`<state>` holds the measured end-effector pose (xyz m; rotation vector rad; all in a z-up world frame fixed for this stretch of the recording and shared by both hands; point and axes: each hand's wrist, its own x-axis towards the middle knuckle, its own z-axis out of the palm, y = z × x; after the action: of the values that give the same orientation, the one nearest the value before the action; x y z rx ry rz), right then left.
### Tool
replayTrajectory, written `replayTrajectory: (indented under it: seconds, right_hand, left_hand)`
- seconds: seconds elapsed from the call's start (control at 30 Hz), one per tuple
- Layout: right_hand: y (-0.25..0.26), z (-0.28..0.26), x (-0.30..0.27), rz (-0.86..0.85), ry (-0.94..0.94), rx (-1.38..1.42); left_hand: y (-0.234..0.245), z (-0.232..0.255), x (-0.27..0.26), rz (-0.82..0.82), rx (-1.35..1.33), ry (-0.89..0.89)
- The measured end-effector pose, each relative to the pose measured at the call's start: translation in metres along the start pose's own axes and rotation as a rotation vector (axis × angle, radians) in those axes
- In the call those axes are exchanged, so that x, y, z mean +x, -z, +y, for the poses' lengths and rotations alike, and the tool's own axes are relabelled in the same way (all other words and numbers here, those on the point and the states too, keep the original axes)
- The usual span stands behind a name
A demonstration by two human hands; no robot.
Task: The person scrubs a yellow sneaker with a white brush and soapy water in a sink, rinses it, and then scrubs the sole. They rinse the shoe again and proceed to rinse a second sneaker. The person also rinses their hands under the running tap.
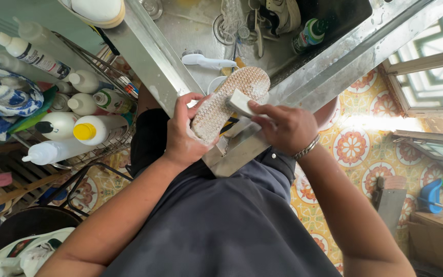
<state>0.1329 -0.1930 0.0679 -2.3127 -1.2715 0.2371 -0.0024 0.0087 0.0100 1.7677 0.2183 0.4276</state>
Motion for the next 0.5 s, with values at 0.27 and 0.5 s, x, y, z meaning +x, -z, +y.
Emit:
replayTrajectory:
  seconds: [0.27, 0.5]
  right_hand:
    - [-0.011, 0.000, -0.019, 0.041, -0.030, 0.101]
    - [-0.005, -0.024, -0.019, 0.024, -0.285, 0.117]
  left_hand:
    - [0.001, 0.000, 0.001, -0.005, -0.018, 0.004]
    - [0.003, 0.005, 0.004, 0.008, -0.047, -0.039]
